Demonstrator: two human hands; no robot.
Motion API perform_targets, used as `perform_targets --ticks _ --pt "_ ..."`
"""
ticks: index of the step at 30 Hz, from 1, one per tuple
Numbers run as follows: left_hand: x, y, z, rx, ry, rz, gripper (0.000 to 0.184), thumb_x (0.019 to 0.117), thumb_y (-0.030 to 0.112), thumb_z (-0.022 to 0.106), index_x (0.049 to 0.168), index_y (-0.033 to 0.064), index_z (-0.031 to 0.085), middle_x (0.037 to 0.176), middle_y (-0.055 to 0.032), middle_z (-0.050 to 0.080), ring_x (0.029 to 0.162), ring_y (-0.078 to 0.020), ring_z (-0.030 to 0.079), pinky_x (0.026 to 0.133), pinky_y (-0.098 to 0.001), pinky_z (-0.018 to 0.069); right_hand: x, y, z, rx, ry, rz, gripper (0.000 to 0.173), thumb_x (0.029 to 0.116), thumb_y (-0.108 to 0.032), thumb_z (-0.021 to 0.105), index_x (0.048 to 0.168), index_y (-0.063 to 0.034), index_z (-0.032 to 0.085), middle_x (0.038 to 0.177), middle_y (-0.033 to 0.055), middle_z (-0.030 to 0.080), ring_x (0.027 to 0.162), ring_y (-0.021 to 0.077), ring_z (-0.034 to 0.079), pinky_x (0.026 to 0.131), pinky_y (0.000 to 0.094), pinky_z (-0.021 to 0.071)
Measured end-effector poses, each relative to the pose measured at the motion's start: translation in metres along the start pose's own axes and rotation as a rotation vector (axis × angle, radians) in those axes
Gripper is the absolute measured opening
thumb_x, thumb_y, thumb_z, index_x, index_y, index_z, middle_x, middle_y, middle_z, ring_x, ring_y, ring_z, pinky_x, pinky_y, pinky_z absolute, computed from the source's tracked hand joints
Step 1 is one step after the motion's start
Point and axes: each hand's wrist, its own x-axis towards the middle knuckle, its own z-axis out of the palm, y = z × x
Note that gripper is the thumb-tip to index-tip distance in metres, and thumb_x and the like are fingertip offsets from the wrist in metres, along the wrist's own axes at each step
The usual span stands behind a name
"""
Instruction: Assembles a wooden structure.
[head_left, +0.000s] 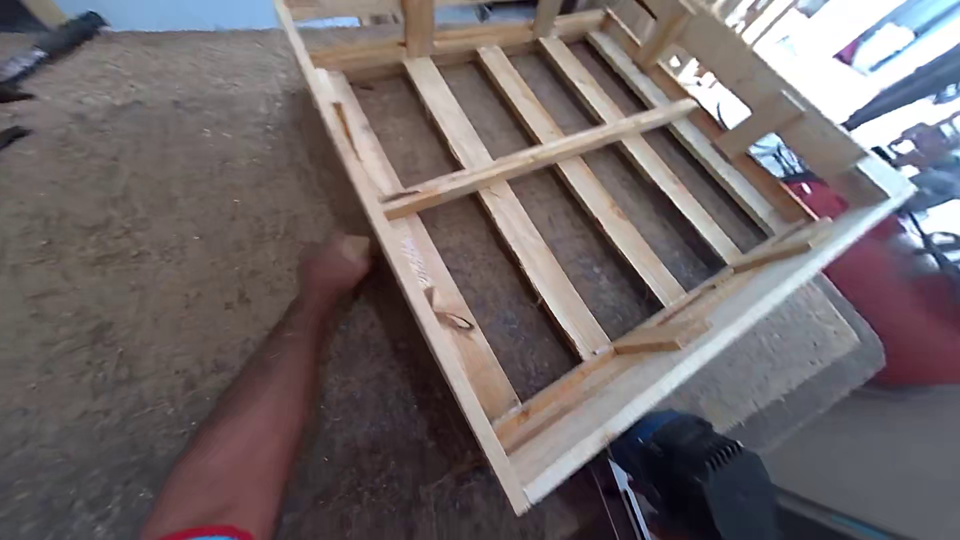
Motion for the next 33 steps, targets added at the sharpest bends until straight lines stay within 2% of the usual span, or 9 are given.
perform_targets --ticks 3,6,8,10,15,20,22,28,33 --pt "-0.083 0.003 -0.047 -0.925 -0.082 -0.053 0.047 0.1035 0.035 0.05 0.146 0.0134 0.048 0.134 -0.0117 0.062 0.115 -0.0264 0.066 0.096 -0.0474 0.0569 0.003 -0.005 -0.002 0.016 0.01 0.034 0.035 0.0905 -0.03 0.076 0.119 -0.0103 0.071 0.089 0.0038 0.074 0.072 0.0171 0.071 0.069 0.0391 0.0623" --pt "-0.174 0.028 -0.097 -1.501 -0.432 -0.086 0.059 0.0967 0.054 0.045 0.139 0.0137 0.052 0.132 -0.0203 0.063 0.111 -0.0389 0.068 0.09 -0.0553 0.0597 0.001 -0.008 -0.01 0.08 -0.033 0.068 0.031 0.0904 -0.027 0.075 0.118 -0.0124 0.071 0.088 0.0032 0.073 0.069 0.0162 0.07 0.067 0.0361 0.0622" --pt "-0.215 0.05 -0.108 -1.554 -0.632 -0.067 0.089 0.0804 0.075 0.061 0.146 0.0165 0.049 0.139 -0.0229 0.058 0.111 -0.044 0.067 0.081 -0.0572 0.0619 0.004 -0.012 -0.017 0.095 -0.063 0.08 0.027 0.0913 -0.026 0.074 0.114 -0.0126 0.072 0.083 0.0031 0.072 0.064 0.0151 0.067 0.063 0.0333 0.0599" --pt "-0.239 0.068 -0.102 -1.477 -0.743 0.065 0.102 0.0664 0.075 0.078 0.147 0.017 0.051 0.141 -0.0213 0.058 0.111 -0.0407 0.068 0.078 -0.0522 0.0632 0.005 -0.011 -0.019 0.094 -0.075 0.071 0.023 0.0929 -0.023 0.074 0.113 -0.0119 0.073 0.081 0.0044 0.072 0.061 0.0154 0.067 0.059 0.032 0.0597" --pt "-0.263 0.133 -0.09 -1.068 -0.685 0.231 0.049 0.0861 0.041 0.074 0.125 0.0124 0.066 0.111 -0.01 0.073 0.097 -0.0206 0.073 0.084 -0.0426 0.0633 0.008 -0.007 -0.024 0.108 -0.08 0.023 0.023 0.0922 -0.022 0.075 0.113 -0.0123 0.073 0.083 0.0065 0.073 0.058 0.019 0.067 0.056 0.035 0.0604" --pt "-0.217 0.2 -0.079 -0.267 -1.039 0.386 0.031 0.093 0.016 0.066 0.123 0.0062 0.069 0.106 -0.0102 0.075 0.094 -0.0199 0.072 0.082 -0.0389 0.0625 0.011 -0.001 -0.025 0.084 -0.12 -0.047 0.019 0.0925 -0.026 0.075 0.108 -0.0152 0.073 0.078 0.0065 0.072 0.058 0.0204 0.068 0.056 0.036 0.0609" --pt "-0.208 0.224 -0.071 -0.012 -1.15 0.351 0.027 0.1011 0.016 0.061 0.126 0.0095 0.071 0.109 -0.0095 0.075 0.095 -0.0213 0.073 0.081 -0.0412 0.0628 0.012 0.001 -0.026 0.067 -0.139 -0.043 0.017 0.0932 -0.028 0.076 0.105 -0.0162 0.073 0.076 0.007 0.072 0.058 0.021 0.068 0.056 0.0368 0.061" --pt "-0.214 0.274 -0.037 0.398 -1.229 0.408 0.023 0.0991 0.018 0.068 0.121 0.0146 0.076 0.104 -0.007 0.076 0.088 -0.0187 0.072 0.08 -0.0407 0.059 0.013 0.0 -0.028 0.049 -0.176 -0.028 0.019 0.0928 -0.034 0.077 0.104 -0.0181 0.073 0.075 0.0062 0.072 0.056 0.02 0.068 0.055 0.0356 0.0608" --pt "-0.209 0.263 -0.019 0.278 -1.282 0.348 0.037 0.0972 0.013 0.07 0.133 0.0104 0.066 0.112 -0.0135 0.072 0.096 -0.0237 0.07 0.085 -0.0447 0.0588 0.014 0.001 -0.03 0.078 -0.192 -0.054 0.019 0.0923 -0.033 0.075 0.105 -0.0191 0.074 0.075 0.0041 0.072 0.056 0.0185 0.067 0.054 0.0341 0.0605"
